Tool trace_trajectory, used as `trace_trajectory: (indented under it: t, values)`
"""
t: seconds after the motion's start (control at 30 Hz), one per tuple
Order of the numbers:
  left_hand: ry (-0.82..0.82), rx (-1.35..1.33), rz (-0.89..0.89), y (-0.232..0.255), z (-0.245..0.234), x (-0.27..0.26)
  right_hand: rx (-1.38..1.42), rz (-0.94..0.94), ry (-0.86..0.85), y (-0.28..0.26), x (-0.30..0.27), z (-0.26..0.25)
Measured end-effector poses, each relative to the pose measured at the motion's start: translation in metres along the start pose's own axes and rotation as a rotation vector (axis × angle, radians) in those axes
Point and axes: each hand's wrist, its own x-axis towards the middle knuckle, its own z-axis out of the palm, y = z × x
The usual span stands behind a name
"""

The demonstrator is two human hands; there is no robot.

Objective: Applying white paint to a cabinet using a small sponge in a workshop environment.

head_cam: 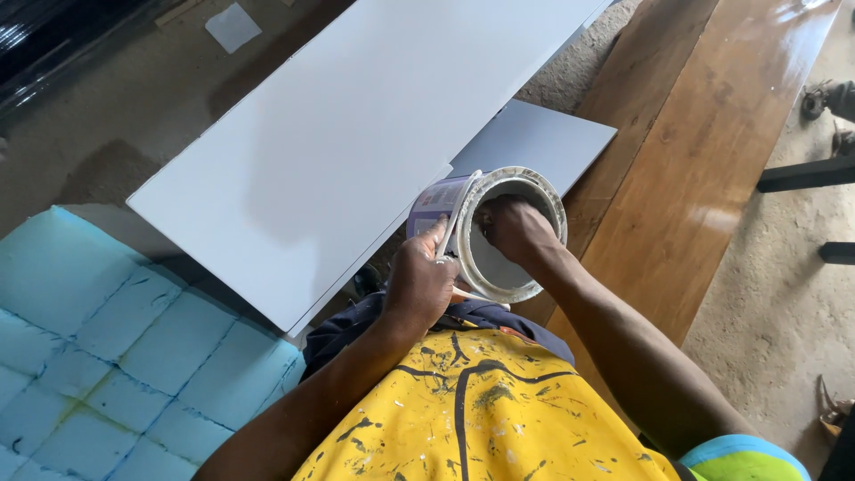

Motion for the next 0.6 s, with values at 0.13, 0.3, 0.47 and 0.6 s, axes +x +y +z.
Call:
trace_trajectory:
  t: [0.13,0.3,0.47,0.6]
  values:
    - [-0.012,-0.009,-0.029,0.006,-0.001,-0.006,0.042,0.001,0.013,-0.008,-0.009,-0.011]
    - [-0.02,-0.016,-0.019,-0.006,-0.001,0.004,0.386,0.285,-0.066,0.001,-0.016,-0.027]
    - [-0.034,0.01,0.029,-0.03,-0.001,0.023,1.259,0.514,-0.045,0.039,-0.03,-0.025]
    - [-0.042,0.008,0.007,-0.013,0.003,0.014,1.262,0.555,-0.099,0.031,-0.043,-0.036]
